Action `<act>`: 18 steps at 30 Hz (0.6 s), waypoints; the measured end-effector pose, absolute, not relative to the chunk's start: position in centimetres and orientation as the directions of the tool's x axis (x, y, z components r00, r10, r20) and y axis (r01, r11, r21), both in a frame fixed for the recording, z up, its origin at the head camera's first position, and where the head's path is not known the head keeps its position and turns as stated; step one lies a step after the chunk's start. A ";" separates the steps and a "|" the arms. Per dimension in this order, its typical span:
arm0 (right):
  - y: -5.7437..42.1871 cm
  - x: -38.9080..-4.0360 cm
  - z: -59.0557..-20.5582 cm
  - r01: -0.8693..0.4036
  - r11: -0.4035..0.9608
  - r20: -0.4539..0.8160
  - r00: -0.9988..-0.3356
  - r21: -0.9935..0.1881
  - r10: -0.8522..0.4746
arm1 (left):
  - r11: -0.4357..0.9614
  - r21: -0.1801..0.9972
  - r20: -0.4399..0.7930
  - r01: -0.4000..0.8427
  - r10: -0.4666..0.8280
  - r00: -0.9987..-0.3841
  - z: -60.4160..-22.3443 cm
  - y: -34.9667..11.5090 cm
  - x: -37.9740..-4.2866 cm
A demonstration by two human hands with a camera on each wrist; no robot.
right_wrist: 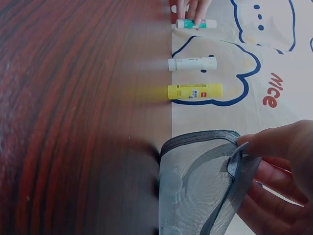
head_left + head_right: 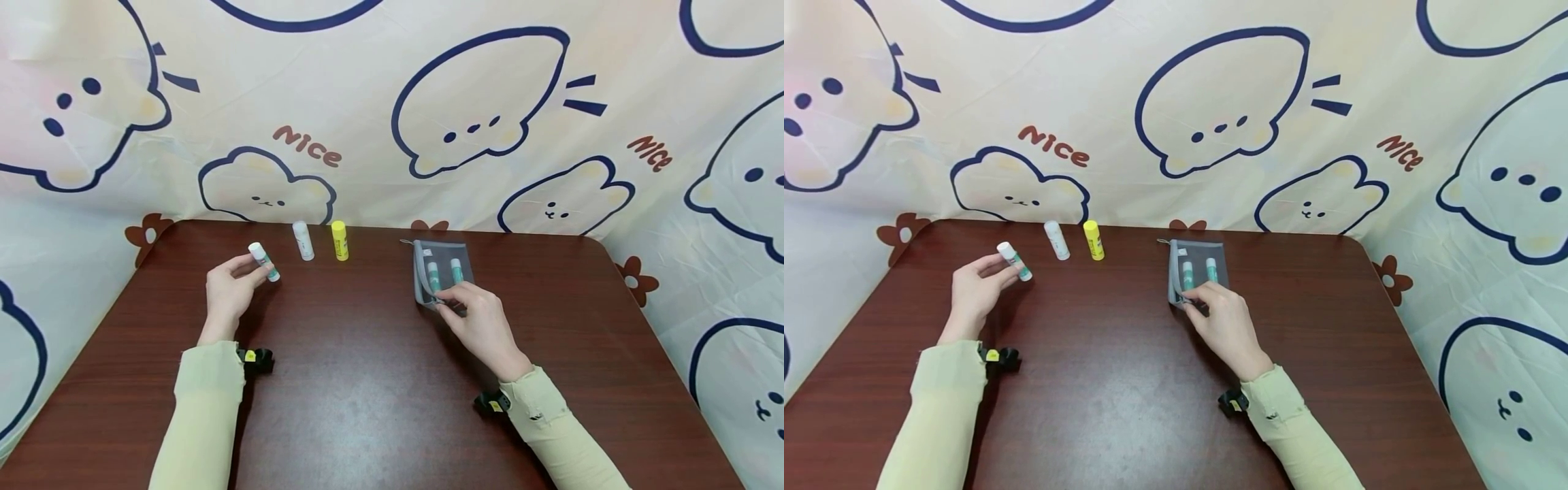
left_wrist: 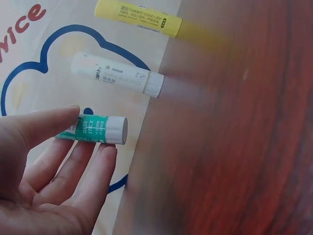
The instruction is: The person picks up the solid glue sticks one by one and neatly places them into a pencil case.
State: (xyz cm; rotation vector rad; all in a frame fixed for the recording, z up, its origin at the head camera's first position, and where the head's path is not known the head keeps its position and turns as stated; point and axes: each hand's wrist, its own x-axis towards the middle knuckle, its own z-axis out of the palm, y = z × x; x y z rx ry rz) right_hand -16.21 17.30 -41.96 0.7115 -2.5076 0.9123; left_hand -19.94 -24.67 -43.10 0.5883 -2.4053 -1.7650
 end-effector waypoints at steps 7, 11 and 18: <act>17.3 -16.2 -41.9 -0.570 0.663 0.497 -0.804 -0.485 -0.327 | 0.269 0.937 -0.117 -0.224 -0.363 -0.924 -42.8 -24.3 -19.9; 17.3 -16.2 -41.9 -0.573 0.662 0.500 -0.801 -0.484 -0.328 | 0.275 0.941 -0.095 -0.199 -0.350 -0.932 -42.6 -24.1 -19.9; 17.3 -16.2 -41.9 -0.576 0.662 0.506 -0.798 -0.480 -0.328 | 0.248 0.956 -0.074 -0.158 -0.320 -0.944 -42.1 -23.7 -19.7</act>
